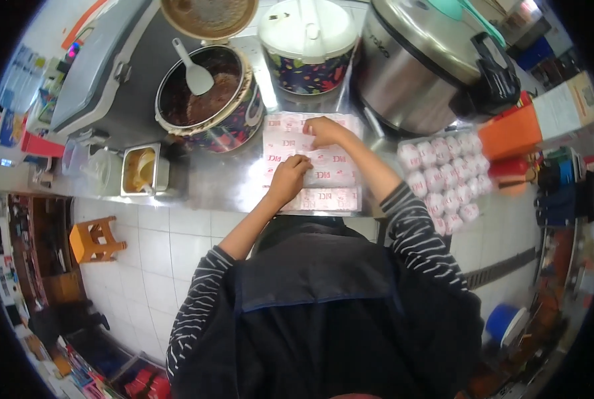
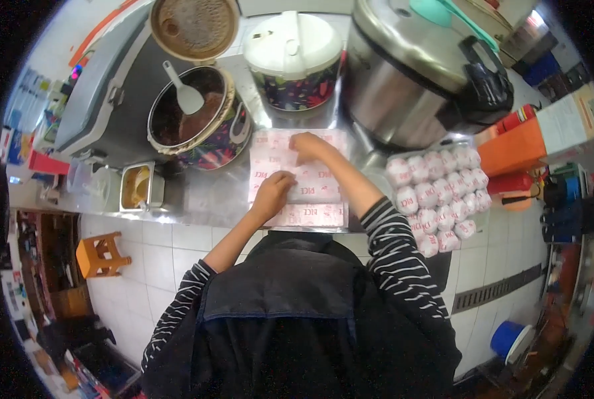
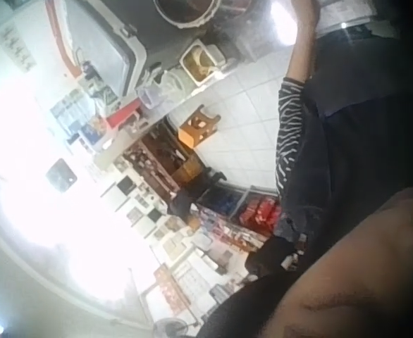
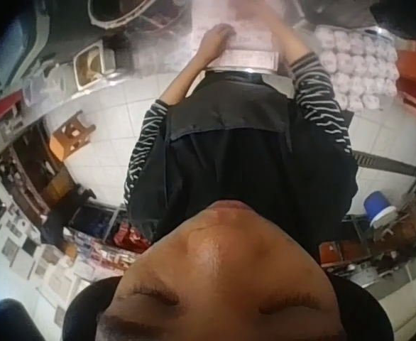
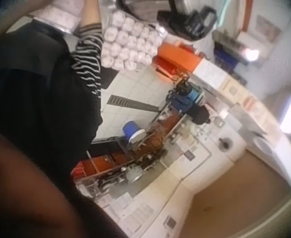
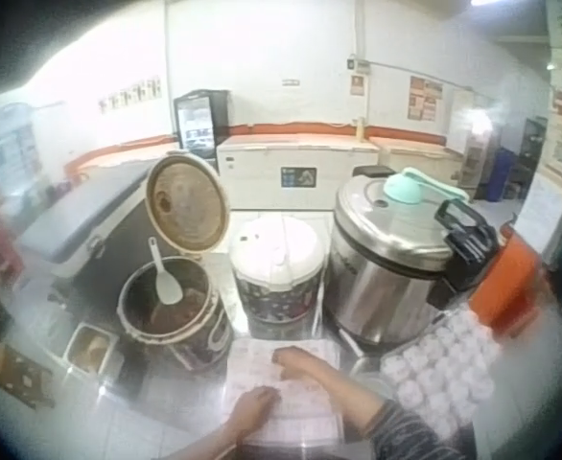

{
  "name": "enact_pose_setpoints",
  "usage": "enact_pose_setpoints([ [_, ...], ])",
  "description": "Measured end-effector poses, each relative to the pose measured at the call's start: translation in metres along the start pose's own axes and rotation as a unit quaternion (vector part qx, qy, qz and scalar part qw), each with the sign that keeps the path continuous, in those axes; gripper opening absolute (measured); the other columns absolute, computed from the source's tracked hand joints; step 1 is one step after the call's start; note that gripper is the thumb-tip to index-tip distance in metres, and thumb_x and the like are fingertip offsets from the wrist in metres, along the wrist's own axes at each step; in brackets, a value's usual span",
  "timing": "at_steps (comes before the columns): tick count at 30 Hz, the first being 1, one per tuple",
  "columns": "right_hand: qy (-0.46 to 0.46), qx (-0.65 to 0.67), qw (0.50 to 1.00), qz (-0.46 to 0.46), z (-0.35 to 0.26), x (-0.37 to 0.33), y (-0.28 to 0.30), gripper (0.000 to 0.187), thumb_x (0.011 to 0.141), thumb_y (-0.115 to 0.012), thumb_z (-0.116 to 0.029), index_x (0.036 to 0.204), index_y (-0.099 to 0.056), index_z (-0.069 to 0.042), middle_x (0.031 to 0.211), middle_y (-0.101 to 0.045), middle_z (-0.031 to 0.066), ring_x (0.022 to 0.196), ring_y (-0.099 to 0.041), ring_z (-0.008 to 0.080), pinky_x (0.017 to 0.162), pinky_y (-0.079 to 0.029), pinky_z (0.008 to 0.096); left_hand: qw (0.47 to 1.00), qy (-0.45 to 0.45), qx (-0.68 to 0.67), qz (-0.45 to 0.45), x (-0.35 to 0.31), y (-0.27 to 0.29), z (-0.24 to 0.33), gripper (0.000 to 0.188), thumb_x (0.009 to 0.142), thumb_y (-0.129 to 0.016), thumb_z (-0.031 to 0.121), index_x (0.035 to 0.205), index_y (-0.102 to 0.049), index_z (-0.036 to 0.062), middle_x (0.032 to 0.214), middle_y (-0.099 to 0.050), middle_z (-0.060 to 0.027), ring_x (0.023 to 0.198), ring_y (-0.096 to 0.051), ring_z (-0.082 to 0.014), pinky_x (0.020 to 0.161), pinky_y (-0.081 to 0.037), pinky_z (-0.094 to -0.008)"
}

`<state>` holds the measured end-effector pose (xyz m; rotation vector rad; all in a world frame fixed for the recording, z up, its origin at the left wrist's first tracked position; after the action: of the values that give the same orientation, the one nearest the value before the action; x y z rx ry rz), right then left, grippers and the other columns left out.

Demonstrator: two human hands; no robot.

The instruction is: Preparing and portioning red rice into containers and wrapping them in paper.

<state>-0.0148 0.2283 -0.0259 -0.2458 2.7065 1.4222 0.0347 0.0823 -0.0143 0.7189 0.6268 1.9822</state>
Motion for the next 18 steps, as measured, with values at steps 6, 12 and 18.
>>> enact_pose_setpoints([
  [6,0.137,-0.230,0.963,0.035,-0.080,-0.069,-0.015,0.009,0.076,-0.055,-0.012,0.079,-0.063,-0.008,0.089,-0.064,0.0065,0.085,-0.061,0.0237,0.069,-0.045,0.0390,0.902,-0.142,0.312,0.263,-0.023,0.030,0.042,0.033,0.076,-0.062,0.012,0.108,-0.057,0.0195,0.121,-0.046,-0.0076,0.121,-0.039,-0.0338,0.103,-0.023,-0.0515],
  [12,0.274,-0.262,0.894,0.240,-0.112,-0.127,-0.025,0.009,0.071,-0.054,-0.014,0.076,-0.058,-0.007,0.075,-0.052,0.0028,0.072,-0.051,0.0182,0.064,-0.040,0.0314,0.923,-0.131,0.349,0.094,-0.020,0.016,0.031,0.028,0.080,-0.054,0.018,0.107,-0.057,0.0173,0.096,-0.055,-0.0027,0.107,-0.050,-0.0216,0.100,-0.024,-0.0454],
  [18,0.242,-0.195,0.917,0.252,-0.103,-0.152,-0.036,0.025,0.075,-0.057,-0.013,0.096,-0.061,0.001,0.088,-0.059,0.0091,0.086,-0.056,0.0220,0.073,-0.046,0.0329,0.944,-0.217,0.250,-0.004,-0.053,0.020,0.007,0.033,0.076,-0.059,0.014,0.108,-0.058,0.0067,0.098,-0.057,-0.0080,0.095,-0.055,-0.0242,0.083,-0.046,-0.0354],
])
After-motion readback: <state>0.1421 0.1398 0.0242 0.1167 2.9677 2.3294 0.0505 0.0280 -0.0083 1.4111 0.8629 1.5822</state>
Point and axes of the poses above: each hand's wrist, its own x-axis towards the middle knuckle, its own y-axis out of the back of the hand, z = x × y, the point moved 8 cm from there along x, towards the middle knuckle
